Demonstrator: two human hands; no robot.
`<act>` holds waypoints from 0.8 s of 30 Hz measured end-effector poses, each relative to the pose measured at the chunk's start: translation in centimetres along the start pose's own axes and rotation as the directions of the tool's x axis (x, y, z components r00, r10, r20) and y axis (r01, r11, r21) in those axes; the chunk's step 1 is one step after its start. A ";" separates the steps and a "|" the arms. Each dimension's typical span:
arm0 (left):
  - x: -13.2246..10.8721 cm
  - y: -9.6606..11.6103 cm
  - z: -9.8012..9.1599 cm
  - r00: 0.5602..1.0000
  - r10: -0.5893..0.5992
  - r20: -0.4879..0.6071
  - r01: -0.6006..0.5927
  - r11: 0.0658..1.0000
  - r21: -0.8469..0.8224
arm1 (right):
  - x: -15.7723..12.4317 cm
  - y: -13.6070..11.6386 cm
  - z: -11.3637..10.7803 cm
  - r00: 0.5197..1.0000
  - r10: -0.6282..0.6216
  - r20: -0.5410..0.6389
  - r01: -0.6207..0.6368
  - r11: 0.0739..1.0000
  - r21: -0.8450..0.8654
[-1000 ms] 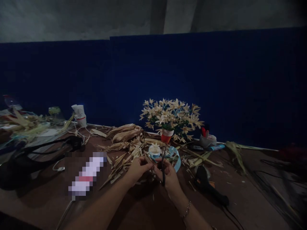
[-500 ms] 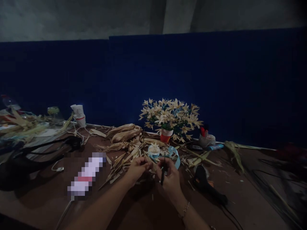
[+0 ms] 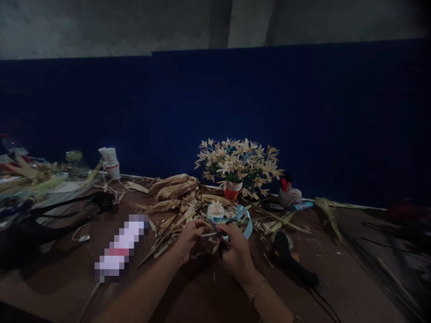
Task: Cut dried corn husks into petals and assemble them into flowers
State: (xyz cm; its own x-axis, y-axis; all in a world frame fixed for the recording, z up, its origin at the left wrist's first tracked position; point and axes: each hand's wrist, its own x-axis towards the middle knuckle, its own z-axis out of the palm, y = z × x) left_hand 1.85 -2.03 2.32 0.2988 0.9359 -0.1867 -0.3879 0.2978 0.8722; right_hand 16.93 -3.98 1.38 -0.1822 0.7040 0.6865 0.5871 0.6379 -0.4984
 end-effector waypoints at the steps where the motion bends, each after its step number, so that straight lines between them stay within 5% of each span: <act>1: 0.0 0.0 0.0 1.000 0.003 -0.004 -0.003 1.000 -0.002 | 0.0 0.0 0.0 1.000 0.007 0.000 -0.007 1.000 -0.005; 5: 0.1 -0.1 0.0 0.999 0.045 -0.009 -0.045 0.999 0.010 | -0.1 -0.3 0.0 0.997 0.018 0.070 -0.021 0.999 0.049; 8: 0.2 -0.1 -0.2 0.998 0.056 -0.026 -0.055 0.997 0.053 | -0.1 -0.6 0.1 0.983 0.174 0.063 -0.184 0.958 0.221; 12: 0.2 0.1 -0.1 0.993 0.109 -0.033 -0.104 0.987 0.126 | 0.0 -0.5 0.5 0.851 0.518 0.091 -0.479 0.691 0.542; 17: 0.3 0.0 -0.1 0.991 0.104 0.090 -0.116 0.983 0.141 | 0.2 0.1 0.7 0.719 0.603 0.345 -0.611 0.312 0.728; 24: 0.3 0.0 -0.3 0.995 0.049 0.082 -0.054 0.997 0.061 | 0.2 0.4 0.4 0.627 0.684 0.373 -0.614 0.138 0.777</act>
State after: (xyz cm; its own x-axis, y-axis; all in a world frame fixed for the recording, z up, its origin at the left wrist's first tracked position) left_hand 1.69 -1.70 2.13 0.3504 0.9306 -0.1060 -0.3498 0.2350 0.9069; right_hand 16.79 -3.43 1.08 -0.0069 0.9941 -0.1085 -0.4198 -0.1013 -0.9019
